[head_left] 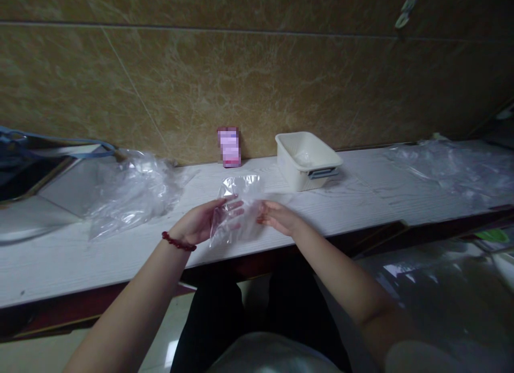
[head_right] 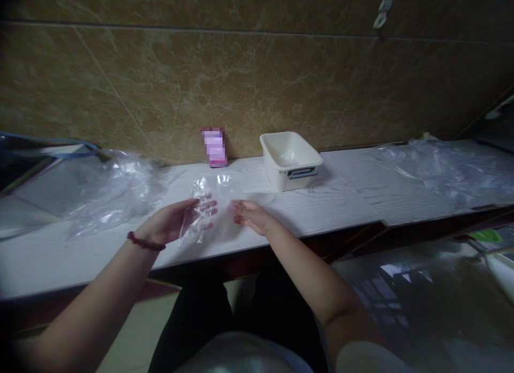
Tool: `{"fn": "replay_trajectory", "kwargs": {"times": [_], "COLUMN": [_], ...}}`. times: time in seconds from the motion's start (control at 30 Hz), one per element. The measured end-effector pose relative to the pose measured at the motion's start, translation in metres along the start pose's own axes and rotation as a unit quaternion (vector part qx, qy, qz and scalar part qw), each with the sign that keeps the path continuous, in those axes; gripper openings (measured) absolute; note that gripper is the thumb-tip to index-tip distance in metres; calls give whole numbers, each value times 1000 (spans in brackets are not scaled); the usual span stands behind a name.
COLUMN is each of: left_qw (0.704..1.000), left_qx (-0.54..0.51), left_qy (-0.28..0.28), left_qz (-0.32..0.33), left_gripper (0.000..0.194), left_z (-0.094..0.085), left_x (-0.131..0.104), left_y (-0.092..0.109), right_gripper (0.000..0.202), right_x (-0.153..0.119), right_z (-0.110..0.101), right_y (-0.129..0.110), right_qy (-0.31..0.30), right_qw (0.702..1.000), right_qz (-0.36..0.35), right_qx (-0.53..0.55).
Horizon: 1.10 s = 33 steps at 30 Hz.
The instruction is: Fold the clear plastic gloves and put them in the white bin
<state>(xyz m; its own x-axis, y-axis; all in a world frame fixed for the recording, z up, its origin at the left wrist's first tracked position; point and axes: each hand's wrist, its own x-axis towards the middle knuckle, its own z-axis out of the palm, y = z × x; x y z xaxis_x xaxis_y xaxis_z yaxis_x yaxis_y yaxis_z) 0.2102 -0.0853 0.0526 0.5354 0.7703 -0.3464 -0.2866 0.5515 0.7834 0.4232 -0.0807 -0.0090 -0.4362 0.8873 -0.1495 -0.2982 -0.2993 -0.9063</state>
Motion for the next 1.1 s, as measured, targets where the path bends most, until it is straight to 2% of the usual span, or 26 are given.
{"fn": "replay_trajectory", "kwargs": {"times": [0.1,0.2,0.33,0.7,0.9,1.0,1.1], "left_qw": [999,998,998,998,997,997,998], "left_qx": [-43,-56,-46,20,30,31,7], "left_qy": [-6,2,24,54,62,62,50], "left_qz": [-5,-18,-30,-17,20,37,35], "left_gripper": [29,31,36,45,23,11,10], "left_z": [-12,-22,-28,-25,-24,-23,-22], "left_x": [5,9,10,2,3,4,2], "left_y": [-10,-20,-27,-21,-22,-24,-23], "right_gripper": [28,21,15,16,15,17,16], "right_x": [-1,1,2,1,1,1,1], "right_z": [4,6,7,9,11,11,10], "right_y": [1,4,8,5,0,-3,-5], "right_qy": [-29,5,42,74,100,119,138], "right_qw": [996,994,991,991,991,987,983], "right_qz": [72,112,125,82,2,-13,-25], "right_qx": [41,22,-16,-70,-86,-103,-122]}}
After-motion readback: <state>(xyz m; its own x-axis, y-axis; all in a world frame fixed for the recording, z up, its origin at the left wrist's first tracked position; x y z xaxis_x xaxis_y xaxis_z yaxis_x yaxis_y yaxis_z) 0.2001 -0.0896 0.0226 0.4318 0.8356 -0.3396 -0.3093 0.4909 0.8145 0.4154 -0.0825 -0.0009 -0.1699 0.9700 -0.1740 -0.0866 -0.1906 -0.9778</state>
